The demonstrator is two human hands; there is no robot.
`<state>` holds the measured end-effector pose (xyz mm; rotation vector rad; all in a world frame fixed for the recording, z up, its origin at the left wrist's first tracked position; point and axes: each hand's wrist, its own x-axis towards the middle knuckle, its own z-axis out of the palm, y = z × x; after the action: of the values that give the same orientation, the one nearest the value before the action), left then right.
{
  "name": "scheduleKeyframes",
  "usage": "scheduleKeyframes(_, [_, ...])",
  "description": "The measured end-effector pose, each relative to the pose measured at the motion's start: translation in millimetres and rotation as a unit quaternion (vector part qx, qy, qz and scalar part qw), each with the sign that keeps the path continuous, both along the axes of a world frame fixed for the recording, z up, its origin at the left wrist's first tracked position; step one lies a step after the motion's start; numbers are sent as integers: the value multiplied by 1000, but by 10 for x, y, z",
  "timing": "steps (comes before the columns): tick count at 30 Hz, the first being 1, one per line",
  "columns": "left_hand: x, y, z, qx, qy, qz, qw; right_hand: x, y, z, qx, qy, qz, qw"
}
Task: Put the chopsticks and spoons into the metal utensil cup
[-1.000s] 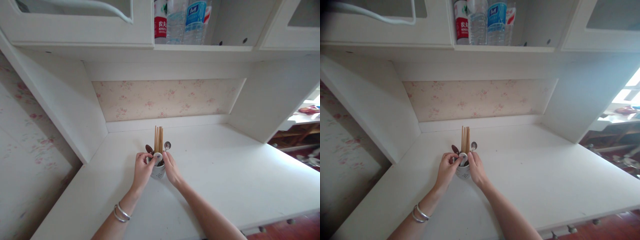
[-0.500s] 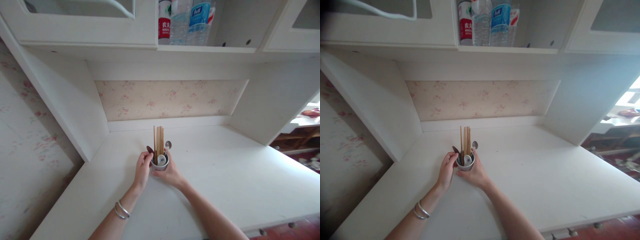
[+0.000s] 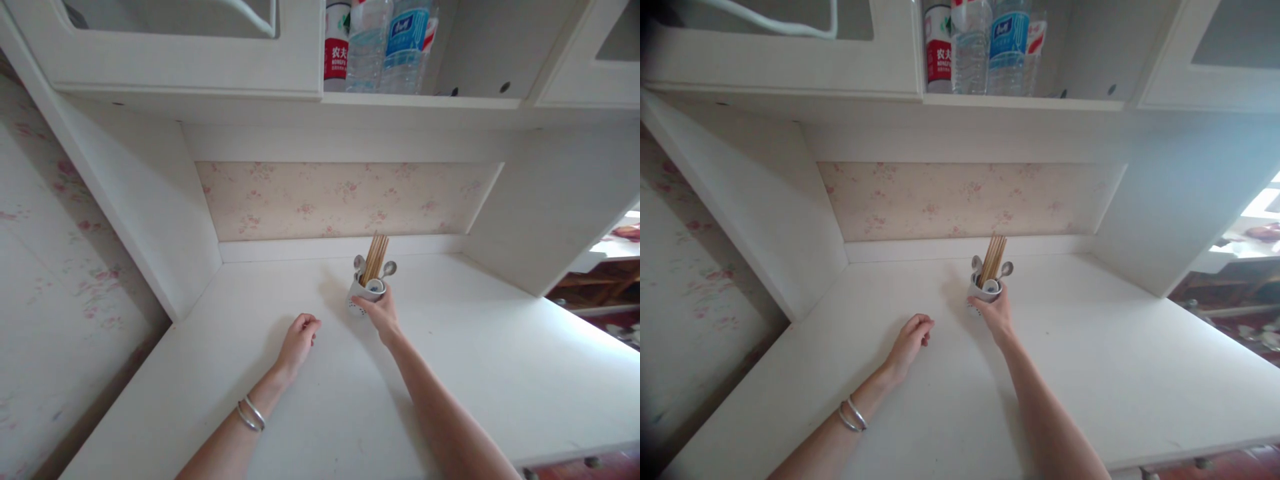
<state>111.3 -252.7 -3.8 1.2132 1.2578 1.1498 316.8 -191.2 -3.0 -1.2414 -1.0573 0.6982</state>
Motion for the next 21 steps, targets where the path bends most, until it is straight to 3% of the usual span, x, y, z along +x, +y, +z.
scheduleKeyframes(4, [38,-29,-18,-17,68,-62,996,398,237,52,1,-27,-27,999])
scheduleKeyframes(10, [54,-29,-46,0,87,-80,993,843,408,2,-28,-62,-49,996])
scheduleKeyframes(21, [52,-34,-37,-5,89,-90,992,911,310,-77,-27,-53,-6,998])
